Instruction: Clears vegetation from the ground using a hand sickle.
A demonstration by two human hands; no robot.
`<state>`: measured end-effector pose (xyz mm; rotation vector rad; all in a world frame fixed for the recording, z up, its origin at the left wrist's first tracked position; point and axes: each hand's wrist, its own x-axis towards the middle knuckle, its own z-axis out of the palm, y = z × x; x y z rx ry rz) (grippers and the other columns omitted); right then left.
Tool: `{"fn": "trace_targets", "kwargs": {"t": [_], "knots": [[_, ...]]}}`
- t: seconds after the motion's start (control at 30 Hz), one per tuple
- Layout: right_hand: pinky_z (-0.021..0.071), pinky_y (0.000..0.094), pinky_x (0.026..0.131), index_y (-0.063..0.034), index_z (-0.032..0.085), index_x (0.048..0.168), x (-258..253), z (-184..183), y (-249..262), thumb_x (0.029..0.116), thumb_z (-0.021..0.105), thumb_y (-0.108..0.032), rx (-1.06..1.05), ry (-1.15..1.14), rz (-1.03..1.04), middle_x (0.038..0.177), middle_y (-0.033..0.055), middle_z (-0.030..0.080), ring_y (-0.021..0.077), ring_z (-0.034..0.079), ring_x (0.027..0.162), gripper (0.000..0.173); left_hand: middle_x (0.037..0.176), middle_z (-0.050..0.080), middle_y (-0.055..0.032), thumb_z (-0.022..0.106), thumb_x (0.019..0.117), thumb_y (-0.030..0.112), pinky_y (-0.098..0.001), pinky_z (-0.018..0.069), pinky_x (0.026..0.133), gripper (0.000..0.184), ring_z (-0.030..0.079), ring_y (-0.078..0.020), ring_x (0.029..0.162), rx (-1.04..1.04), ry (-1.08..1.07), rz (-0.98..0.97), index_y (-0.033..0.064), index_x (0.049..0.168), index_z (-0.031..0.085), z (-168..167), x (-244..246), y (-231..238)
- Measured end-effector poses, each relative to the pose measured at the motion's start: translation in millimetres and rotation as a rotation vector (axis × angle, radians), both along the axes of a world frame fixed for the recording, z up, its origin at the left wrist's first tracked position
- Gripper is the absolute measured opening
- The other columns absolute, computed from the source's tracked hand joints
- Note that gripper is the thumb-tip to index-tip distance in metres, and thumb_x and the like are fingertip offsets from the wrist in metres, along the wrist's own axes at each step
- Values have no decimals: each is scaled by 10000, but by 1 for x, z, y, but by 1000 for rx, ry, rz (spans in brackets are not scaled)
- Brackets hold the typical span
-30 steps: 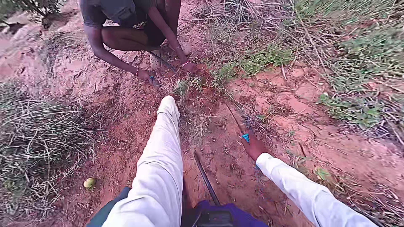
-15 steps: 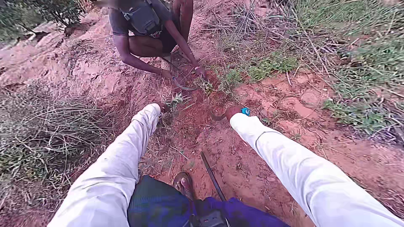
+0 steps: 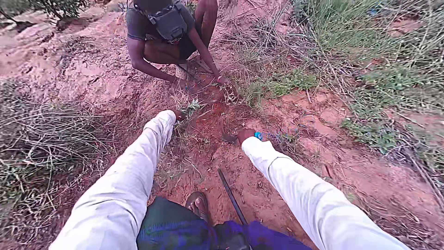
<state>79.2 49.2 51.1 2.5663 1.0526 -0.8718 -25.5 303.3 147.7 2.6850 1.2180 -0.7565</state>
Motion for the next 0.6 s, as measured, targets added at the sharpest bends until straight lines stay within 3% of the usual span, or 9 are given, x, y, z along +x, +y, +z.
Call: {"fn": "trace_targets", "kwargs": {"t": [0.03,0.13,0.33,0.43,0.47,0.5,0.53,0.57,0.6], "knots": [[429,642,1045,119,578,1324,7,-1,6,1059,448,-71,-22,-9,-10,1415,302,560,460,539,1329,351,1348,591,-380,596,1067,283,-614,321,1188,475,497,-493,1386,53,-89,4,-159,1235,644,-5,-1,-3],[428,638,1048,103,578,1337,37,11,-14,1069,447,-84,-58,-59,-88,1408,294,572,456,544,1328,352,1524,442,-354,596,1069,284,-528,263,1240,582,370,-429,1501,-154,-25,207,-172,1411,476,23,-7,-8],[440,679,994,115,626,1253,55,80,-119,1040,543,-108,-158,-218,-242,1322,344,605,519,569,1264,319,1520,437,-359,632,1042,214,-521,307,1222,575,402,-415,1482,-103,-276,508,-186,1414,452,10,-58,56],[414,707,1015,60,552,1382,41,76,-148,1053,588,-273,-96,-42,-218,1343,363,584,544,553,1274,469,1556,405,-341,551,1086,197,-507,271,1238,547,365,-397,1510,-113,-174,512,-169,1463,401,8,-86,61],[435,681,1010,31,529,1418,38,61,-146,1066,569,-320,-25,70,-226,1325,344,601,513,587,1241,499,1539,431,-343,533,1093,201,-545,281,1228,505,376,-418,1500,-89,-72,454,-158,1440,454,6,-90,63],[485,615,954,13,526,1421,32,43,-137,1076,548,-323,74,201,-248,1250,307,639,450,649,1121,482,1514,460,-344,516,1096,196,-586,305,1207,461,400,-439,1480,-66,19,407,-140,1411,502,3,-92,65],[531,494,814,4,527,1392,21,25,-122,1091,519,-300,199,353,-296,1101,235,656,333,666,895,427,1505,469,-349,503,1099,183,-614,308,1196,431,404,-458,1472,-52,77,370,-125,1400,524,1,-95,64],[518,354,662,-7,513,1359,6,9,-100,1106,487,-283,323,522,-374,963,138,617,198,604,701,375,1494,476,-358,502,1097,158,-631,307,1189,408,412,-478,1460,-32,81,349,-124,1390,537,-2,-98,61],[494,283,578,-16,496,1346,-13,-3,-76,1115,461,-266,427,696,-488,896,87,584,132,561,611,342,1498,471,-362,497,1098,140,-624,294,1199,402,407,-482,1464,-23,49,360,-131,1393,533,-3,-102,52]]}}
